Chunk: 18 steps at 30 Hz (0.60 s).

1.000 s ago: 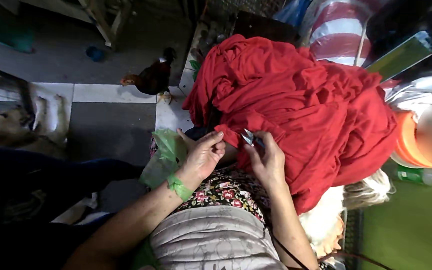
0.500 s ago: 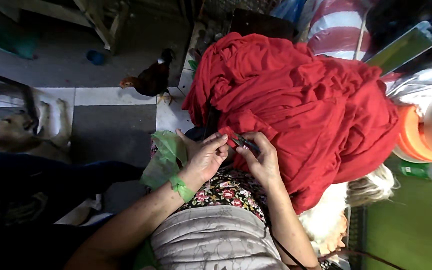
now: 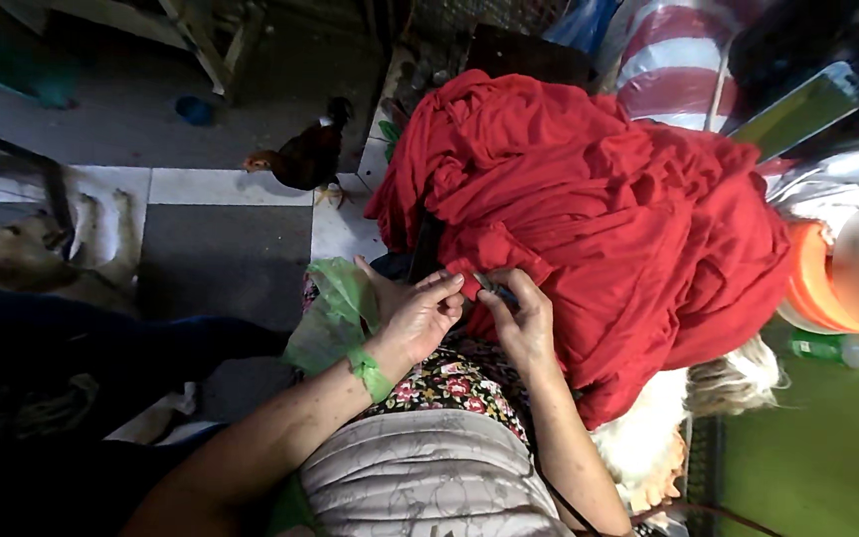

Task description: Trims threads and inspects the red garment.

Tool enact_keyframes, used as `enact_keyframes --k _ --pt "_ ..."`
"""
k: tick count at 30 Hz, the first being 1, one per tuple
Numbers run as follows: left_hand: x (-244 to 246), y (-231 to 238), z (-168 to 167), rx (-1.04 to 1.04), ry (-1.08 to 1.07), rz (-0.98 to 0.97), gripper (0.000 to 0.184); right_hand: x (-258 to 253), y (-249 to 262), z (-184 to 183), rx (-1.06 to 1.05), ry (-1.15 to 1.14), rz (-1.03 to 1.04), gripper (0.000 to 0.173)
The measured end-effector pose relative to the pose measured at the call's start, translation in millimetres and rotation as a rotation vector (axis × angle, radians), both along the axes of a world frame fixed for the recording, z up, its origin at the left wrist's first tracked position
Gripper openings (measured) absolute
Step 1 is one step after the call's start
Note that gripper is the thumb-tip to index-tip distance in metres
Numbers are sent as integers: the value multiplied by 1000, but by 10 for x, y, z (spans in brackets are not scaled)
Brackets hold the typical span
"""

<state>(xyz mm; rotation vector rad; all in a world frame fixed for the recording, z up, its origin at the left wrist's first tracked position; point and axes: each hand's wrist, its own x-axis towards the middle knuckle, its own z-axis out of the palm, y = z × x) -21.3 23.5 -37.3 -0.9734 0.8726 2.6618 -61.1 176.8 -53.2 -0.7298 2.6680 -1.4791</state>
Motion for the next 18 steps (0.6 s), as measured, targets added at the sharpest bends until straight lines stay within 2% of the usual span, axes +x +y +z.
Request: enact_keyframes --k 3,5,8,11,14,16,18 --pt "-2 4 9 -18 -14 -18 16 -18 4 1 -39 -52 -36 13" --pt "5 -32 20 -124 8 -106 16 -24 13 14 -79 -121 -60 14" --pt "38 -229 70 -443 96 -370 11 -44 38 61 -152 -274 -96 19" --pt "90 -516 239 -879 160 -607 25 -66 31 138 -163 -362 -120 23" --pt "125 -722 509 -1173 219 -591 27 -123 -72 215 -188 -399 -88 20" --pt "176 -703 700 -1083 334 -552 28 -163 -208 303 -244 -457 -6 19" --pt "253 -525 900 -857 489 -659 27 -177 -366 419 -250 -543 95 23"
